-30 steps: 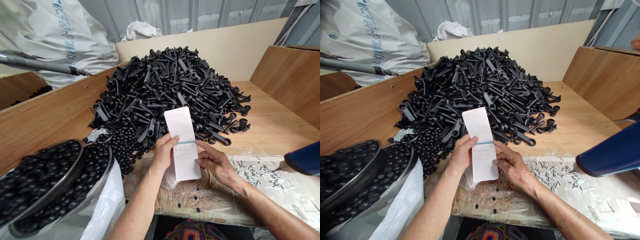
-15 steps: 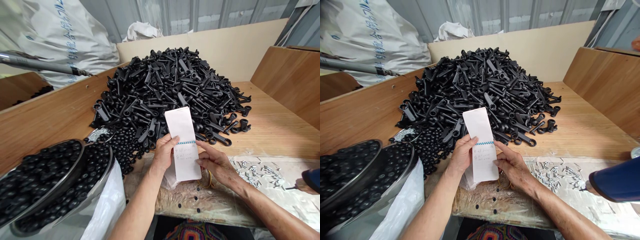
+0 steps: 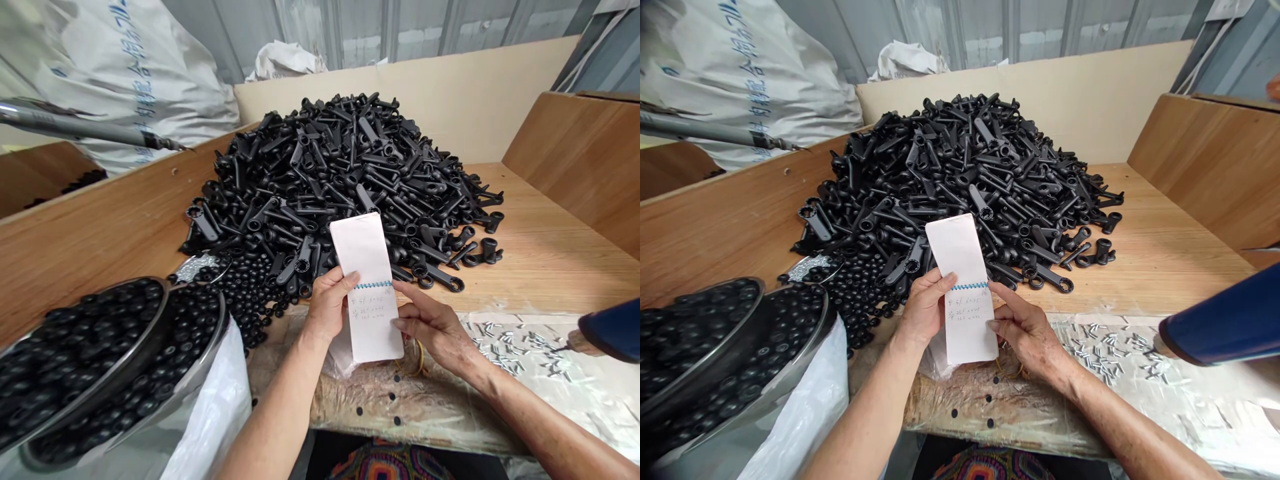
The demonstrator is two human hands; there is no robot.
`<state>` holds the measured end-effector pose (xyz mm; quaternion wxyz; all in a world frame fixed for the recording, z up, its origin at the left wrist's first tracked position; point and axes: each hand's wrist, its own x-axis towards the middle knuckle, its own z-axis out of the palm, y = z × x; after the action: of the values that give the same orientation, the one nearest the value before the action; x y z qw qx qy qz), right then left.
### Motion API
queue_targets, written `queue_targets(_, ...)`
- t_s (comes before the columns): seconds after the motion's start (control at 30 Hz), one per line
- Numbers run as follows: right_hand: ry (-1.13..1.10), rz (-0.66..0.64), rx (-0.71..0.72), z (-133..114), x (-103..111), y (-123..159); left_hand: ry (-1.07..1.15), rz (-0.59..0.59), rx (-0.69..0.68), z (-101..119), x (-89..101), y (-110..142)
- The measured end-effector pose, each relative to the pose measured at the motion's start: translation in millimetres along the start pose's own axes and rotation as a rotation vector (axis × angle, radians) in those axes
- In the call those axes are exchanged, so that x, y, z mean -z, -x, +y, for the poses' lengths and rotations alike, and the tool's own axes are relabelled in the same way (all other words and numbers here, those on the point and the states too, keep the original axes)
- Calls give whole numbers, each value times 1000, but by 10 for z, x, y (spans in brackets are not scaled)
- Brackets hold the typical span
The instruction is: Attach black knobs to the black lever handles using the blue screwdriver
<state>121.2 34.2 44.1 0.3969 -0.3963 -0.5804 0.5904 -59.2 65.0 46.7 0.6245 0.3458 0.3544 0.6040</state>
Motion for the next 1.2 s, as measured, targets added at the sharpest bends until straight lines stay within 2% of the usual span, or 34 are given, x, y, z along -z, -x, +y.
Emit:
queue_targets(0.57, 25, 7, 33, -2, 5, 12, 33, 2, -1, 10, -17, 3)
queue_targets(1.2, 27, 8, -5, -20, -10, 9, -12, 15, 1, 18, -24, 3)
